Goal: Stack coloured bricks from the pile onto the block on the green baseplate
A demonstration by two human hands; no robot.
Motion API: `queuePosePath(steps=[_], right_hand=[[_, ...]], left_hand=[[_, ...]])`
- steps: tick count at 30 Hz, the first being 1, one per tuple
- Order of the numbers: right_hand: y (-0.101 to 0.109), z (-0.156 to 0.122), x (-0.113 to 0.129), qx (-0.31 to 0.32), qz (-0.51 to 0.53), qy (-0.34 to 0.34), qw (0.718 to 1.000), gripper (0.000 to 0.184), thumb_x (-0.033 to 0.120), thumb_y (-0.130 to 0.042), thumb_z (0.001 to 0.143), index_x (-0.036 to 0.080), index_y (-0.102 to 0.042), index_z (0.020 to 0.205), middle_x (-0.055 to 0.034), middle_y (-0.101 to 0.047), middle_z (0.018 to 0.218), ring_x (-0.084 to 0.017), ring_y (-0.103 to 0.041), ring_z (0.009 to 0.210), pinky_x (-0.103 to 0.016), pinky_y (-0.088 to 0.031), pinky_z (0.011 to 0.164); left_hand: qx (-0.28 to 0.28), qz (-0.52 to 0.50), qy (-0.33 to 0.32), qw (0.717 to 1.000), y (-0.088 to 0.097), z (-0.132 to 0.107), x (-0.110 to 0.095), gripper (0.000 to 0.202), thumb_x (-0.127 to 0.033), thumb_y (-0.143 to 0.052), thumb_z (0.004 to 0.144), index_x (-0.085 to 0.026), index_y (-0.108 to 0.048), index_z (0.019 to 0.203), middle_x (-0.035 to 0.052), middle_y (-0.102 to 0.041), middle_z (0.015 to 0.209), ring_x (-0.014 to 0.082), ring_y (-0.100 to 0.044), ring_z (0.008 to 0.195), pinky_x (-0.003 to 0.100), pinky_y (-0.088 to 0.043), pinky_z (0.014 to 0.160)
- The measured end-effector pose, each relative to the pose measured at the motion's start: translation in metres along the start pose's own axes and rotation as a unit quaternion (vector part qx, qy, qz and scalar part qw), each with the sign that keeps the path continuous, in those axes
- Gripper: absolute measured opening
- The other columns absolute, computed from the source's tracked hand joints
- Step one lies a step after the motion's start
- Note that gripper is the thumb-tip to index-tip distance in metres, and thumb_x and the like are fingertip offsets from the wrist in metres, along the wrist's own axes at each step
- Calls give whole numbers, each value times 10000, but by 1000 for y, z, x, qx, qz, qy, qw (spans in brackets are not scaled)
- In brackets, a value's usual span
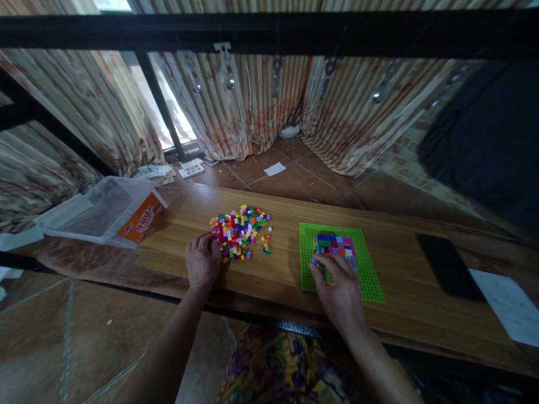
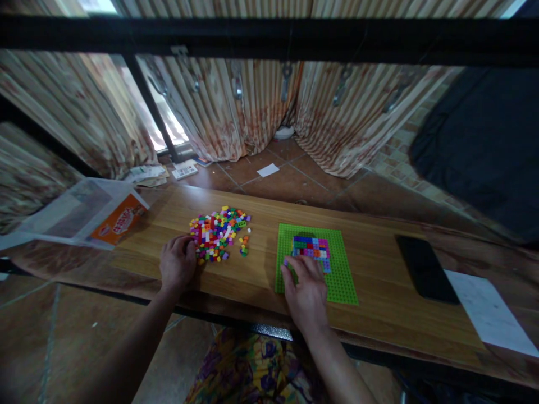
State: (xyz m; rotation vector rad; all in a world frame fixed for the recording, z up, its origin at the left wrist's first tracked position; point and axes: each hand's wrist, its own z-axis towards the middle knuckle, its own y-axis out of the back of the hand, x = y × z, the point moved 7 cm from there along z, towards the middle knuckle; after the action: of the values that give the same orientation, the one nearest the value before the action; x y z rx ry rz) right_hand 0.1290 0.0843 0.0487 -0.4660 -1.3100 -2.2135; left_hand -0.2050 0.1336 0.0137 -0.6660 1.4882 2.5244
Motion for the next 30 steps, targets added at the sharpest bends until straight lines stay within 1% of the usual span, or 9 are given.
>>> queuePosePath(steps=[3, 7, 10, 13, 16, 18, 23, 26, 30], right_hand=[[11, 3, -9, -11, -2, -9, 1000, 230, 350, -537, 909, 235, -679, 1048, -82, -659, 1016, -248, -593, 989, -415, -476, 874], [7, 1, -10, 9, 16, -27, 999, 222, 326, -522, 910, 214, -673, 1029, -80, -679, 983, -236, -617, 935, -396, -489, 843], [-12, 0, 4, 50, 50, -24, 997, 211, 300, -505, 912, 213, -663, 1020, -65, -688, 938, -215, -634, 879, -358, -499, 805], [-41, 2, 25, 98, 74, -9, 992, 213, 265, -474, 913, 225, -656, 1017, -55, -686, 907, -203, -639, 858, -329, -499, 782], [-70, 9, 38, 119, 53, 5, 991, 219, 204, -454, 899, 231, -660, 970, -53, -683, 878, -203, -638, 854, -321, -487, 791], [-84, 15, 43, 127, 35, 8, 991, 227, 172, -456, 886, 234, -659, 965, -55, -682, 893, -202, -635, 861, -320, -480, 800], [-97, 28, 49, 152, 32, 8, 988, 261, 209, -534, 858, 235, -628, 1100, -65, -672, 984, -221, -627, 876, -345, -479, 794], [-101, 33, 53, 164, 15, 13, 986, 194, 229, -559, 860, 235, -662, 1025, -70, -669, 971, -226, -628, 868, -342, -472, 782], [-108, 37, 55, 163, 21, 9, 986, 145, 197, -551, 864, 242, -683, 906, -60, -666, 943, -212, -629, 869, -325, -468, 793]], left_hand=[[-2, -1, 4, 1000, 1, 0, 0, 267, -322, -449, 877, -187, -658, 974, 101, -664, 1036, 260, -567, 1004, 402, -424, 913], [-1, -1, 4, 1000, 2, 0, -2, 265, -319, -448, 876, -186, -661, 959, 98, -666, 1035, 258, -565, 994, 400, -427, 914], [4, 3, 1, 1000, 1, 0, -2, 272, -319, -445, 880, -182, -665, 961, 97, -670, 1037, 255, -565, 992, 404, -423, 932], [7, 3, 2, 1000, 0, 0, -1, 278, -319, -442, 881, -182, -667, 970, 98, -672, 1033, 257, -566, 996, 411, -424, 930], [8, 0, 8, 1000, 0, 0, -1, 275, -314, -446, 878, -184, -671, 968, 100, -671, 1036, 260, -566, 1000, 415, -427, 921], [8, -3, 14, 1000, 0, 0, 0, 272, -311, -449, 875, -185, -672, 967, 101, -669, 1043, 262, -563, 1006, 417, -426, 922], [11, -5, 16, 1000, 0, -1, -1, 280, -318, -440, 884, -183, -667, 976, 101, -670, 1052, 260, -557, 1020, 410, -415, 938], [7, -3, 15, 1000, 1, -1, -1, 282, -322, -439, 887, -180, -666, 976, 100, -670, 1052, 258, -560, 1016, 406, -412, 942], [8, -5, 10, 1000, 0, -1, -1, 272, -319, -444, 886, -184, -666, 968, 98, -669, 1053, 257, -561, 1019, 404, -412, 942]])
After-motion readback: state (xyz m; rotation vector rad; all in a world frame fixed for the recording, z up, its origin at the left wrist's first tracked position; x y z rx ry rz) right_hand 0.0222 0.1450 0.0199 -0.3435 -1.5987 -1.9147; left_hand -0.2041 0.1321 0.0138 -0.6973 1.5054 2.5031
